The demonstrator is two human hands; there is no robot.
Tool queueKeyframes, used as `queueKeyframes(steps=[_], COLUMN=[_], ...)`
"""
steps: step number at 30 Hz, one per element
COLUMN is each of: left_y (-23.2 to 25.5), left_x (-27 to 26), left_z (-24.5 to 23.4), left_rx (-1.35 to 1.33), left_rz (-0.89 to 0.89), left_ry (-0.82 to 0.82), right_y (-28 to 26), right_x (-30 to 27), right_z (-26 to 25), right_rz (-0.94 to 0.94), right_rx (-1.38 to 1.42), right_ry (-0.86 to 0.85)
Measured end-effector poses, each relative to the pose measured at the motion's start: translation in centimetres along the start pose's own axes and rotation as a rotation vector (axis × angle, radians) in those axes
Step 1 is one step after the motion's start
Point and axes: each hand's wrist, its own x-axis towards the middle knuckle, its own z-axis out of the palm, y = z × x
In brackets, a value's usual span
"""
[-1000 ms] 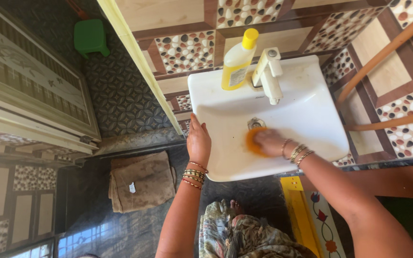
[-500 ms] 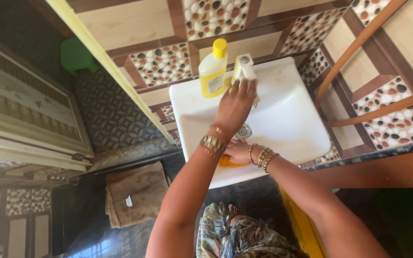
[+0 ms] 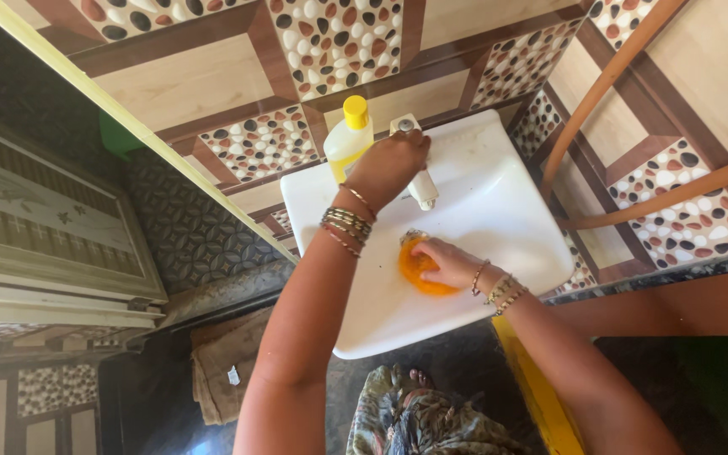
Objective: The person cleans a white bathroom sink using a yellow sponge and liquid soap. They scrub the basin and faucet area, rinse the sponge under running water, and continue wiping the sink surface.
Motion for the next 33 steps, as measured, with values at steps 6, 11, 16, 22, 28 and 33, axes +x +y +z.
queueKeyframes(steps=[6, 11, 16, 22, 28, 33], left_y=[1.8, 1.8, 1.8, 2.3, 4.6, 6.5], left_x=[3.9, 7.0, 7.7, 6.7, 1.3, -7.8], left_z=[3.7, 4.7, 5.8, 4.7, 2.0, 4.3], left_rx=[0.317, 0.381, 0.413, 0.411, -0.044, -0.551], left_rz=[-0.110, -0.205, -0.250, -0.262, -0.336, -0.689], left_ry=[0.005, 0.055, 0.065, 0.135, 0.301, 0.329], right_y=[-5.8, -8.3, -2.5, 3.1, 1.4, -3.3], right_x=[-1.3, -2.0, -2.0, 2.5, 2.9, 2.3], right_z=[-4.6, -7.3, -2.3, 5.3, 1.2, -2.1], right_rz=[0.367, 0.696, 0.452, 0.316, 0.197, 0.498], right_rx=[0.132, 0.425, -0.161, -0.113, -0.301, -0.153], right_ry=[0.065, 0.152, 0.052, -0.024, 0.300, 0.288])
